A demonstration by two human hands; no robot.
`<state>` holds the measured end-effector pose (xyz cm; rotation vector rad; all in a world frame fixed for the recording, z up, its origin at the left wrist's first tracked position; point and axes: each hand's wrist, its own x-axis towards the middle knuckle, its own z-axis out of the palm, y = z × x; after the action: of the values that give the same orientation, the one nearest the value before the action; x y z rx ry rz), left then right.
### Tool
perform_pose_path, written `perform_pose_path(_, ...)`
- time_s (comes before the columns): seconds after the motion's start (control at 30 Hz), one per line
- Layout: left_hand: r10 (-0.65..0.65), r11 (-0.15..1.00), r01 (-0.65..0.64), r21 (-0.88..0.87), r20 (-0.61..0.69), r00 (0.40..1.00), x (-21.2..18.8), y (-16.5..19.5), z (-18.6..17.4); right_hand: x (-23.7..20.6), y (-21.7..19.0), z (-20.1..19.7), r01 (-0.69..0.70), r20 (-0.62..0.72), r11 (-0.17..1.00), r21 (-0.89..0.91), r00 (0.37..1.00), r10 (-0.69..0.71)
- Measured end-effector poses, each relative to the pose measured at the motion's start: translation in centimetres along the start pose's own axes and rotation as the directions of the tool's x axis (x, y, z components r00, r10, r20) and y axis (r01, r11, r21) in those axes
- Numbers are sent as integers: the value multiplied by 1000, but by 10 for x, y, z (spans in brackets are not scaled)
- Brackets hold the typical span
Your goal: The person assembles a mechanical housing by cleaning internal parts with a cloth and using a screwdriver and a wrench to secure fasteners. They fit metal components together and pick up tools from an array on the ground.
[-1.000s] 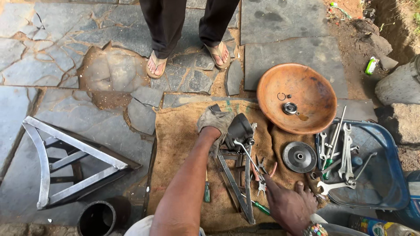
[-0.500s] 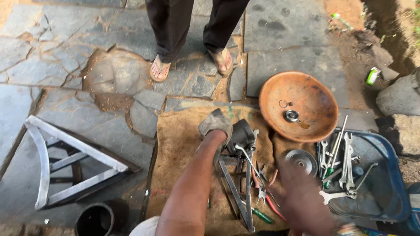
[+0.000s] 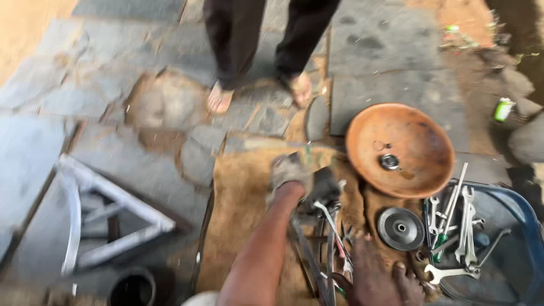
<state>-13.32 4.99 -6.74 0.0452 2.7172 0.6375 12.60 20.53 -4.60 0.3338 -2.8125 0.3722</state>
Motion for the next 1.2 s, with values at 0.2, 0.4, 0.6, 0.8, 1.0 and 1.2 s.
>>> perform_pose_path(0.2, -37, 999, 37, -35, 4, 999, -4, 3, -3, -18, 73, 7, -619, 38, 746, -247, 763, 645)
perform_pose_path(0.4, 0, 1000, -1, 10, 99, 995, -8, -4, -1, -17, 55, 27, -641, 253, 688, -340, 642, 723)
perform_pose_path(0.6, 14, 1000, -15, 12, 102, 995, -10, -7, 7, 40, -4, -8, -82, 22, 996, 41, 996, 81)
perform_pose_path(0.8, -1, 1000, -1, 17, 123, 992, -5, -7, 8, 1, 63, 10, -560, 7, 797, -227, 817, 577)
perform_pose_path(1.0, 3, 1000, -3, -1, 135, 991, -4, -1, -1, -25, 56, 37, -676, 237, 614, -408, 571, 786)
perform_pose_path(1.2, -4, 1000, 6, -19, 99, 995, -9, 12, -16, 32, 8, 28, -162, 180, 983, 81, 973, 146)
